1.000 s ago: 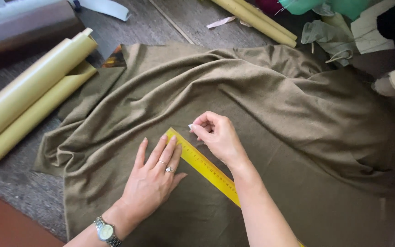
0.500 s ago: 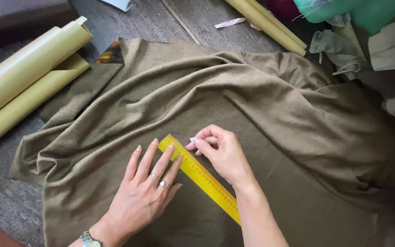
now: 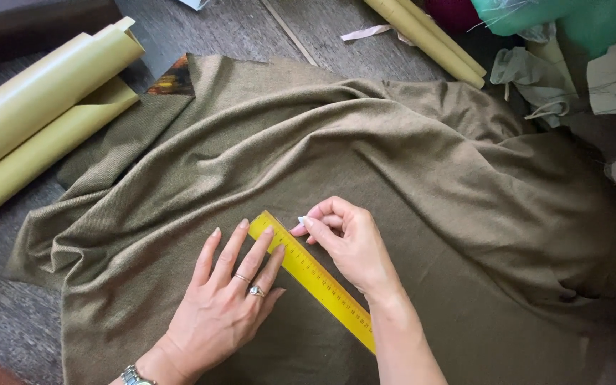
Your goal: The person uses a yellow ruler and a piece of chalk to measure and mark a large piece of olive-green fabric laid out on a table. They repeatedly position the ruler at various points on the fabric and draw straight lines to create a pattern.
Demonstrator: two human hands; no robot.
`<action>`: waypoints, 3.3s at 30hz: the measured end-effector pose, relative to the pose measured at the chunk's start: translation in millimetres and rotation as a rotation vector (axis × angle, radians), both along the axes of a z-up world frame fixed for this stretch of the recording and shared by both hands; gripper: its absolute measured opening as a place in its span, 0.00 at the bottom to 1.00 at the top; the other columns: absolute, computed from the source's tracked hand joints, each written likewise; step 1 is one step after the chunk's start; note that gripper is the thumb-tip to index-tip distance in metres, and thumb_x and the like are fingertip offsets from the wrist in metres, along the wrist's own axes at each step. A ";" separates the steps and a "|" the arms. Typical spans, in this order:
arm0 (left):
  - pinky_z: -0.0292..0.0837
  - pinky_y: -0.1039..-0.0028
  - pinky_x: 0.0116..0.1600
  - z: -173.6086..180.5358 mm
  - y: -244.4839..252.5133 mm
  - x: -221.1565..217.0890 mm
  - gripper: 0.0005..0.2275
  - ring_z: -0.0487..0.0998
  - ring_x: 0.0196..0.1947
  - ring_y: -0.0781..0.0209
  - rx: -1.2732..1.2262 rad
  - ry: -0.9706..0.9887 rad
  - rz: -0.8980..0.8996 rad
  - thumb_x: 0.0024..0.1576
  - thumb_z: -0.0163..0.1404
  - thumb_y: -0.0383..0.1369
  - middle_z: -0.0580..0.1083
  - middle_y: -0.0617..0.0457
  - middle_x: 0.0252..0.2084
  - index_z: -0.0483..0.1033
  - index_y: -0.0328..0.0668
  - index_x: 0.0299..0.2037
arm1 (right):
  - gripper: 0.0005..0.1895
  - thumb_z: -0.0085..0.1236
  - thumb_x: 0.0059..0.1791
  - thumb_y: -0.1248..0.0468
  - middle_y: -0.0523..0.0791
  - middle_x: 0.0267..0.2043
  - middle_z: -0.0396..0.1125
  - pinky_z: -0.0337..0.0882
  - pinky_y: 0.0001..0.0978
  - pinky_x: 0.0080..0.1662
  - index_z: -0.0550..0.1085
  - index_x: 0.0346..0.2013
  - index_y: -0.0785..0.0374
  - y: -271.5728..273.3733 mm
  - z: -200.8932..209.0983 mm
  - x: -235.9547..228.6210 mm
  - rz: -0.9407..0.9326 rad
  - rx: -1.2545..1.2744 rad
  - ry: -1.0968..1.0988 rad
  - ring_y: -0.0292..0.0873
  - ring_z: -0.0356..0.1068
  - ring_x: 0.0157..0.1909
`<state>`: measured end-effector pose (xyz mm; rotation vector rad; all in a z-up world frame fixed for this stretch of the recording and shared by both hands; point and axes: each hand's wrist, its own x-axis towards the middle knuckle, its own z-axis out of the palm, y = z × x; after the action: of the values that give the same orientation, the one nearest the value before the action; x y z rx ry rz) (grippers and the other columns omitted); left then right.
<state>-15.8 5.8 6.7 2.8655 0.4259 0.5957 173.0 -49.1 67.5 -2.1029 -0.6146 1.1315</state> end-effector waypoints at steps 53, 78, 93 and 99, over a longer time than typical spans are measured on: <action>0.37 0.29 0.63 28.5 -31.1 40.7 0.26 0.53 0.62 0.06 0.018 0.912 -0.258 0.57 0.30 0.53 0.49 0.08 0.64 0.43 0.73 0.68 | 0.05 0.48 0.37 0.65 0.35 0.18 0.66 0.65 0.28 0.32 0.73 0.18 0.56 35.8 -18.0 0.4 0.364 -0.058 -0.338 0.33 0.63 0.23; 0.53 0.39 0.62 34.1 -124.4 50.0 0.23 0.69 0.54 0.34 0.292 0.633 -0.310 0.53 0.33 0.38 0.69 0.29 0.53 0.65 0.39 0.58 | 0.03 0.55 0.41 0.62 0.39 0.23 0.65 0.63 0.33 0.33 0.71 0.22 0.55 -129.8 -19.0 25.4 0.364 0.017 -0.416 0.39 0.64 0.25; 0.60 0.29 0.52 53.2 -171.8 96.6 0.27 0.65 0.53 0.07 0.244 1.164 -0.528 0.61 0.27 0.34 0.63 0.07 0.55 0.37 0.76 0.69 | 0.05 0.52 0.38 0.62 0.38 0.20 0.63 0.60 0.39 0.31 0.66 0.18 0.53 -152.4 -28.1 37.6 0.561 -0.033 -0.430 0.44 0.65 0.25; 0.53 0.21 0.49 60.8 -174.2 95.9 0.28 0.64 0.51 0.05 0.186 1.105 -0.464 0.60 0.30 0.24 0.69 0.15 0.49 0.54 0.81 0.64 | 0.04 0.55 0.42 0.65 0.43 0.24 0.64 0.68 0.42 0.37 0.70 0.22 0.56 -257.3 -0.5 49.8 0.556 -0.380 -0.358 0.50 0.70 0.34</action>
<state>80.1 -168.5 67.6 3.0171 -0.2013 -1.1079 222.8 -306.4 67.0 -2.5765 -1.3019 1.2401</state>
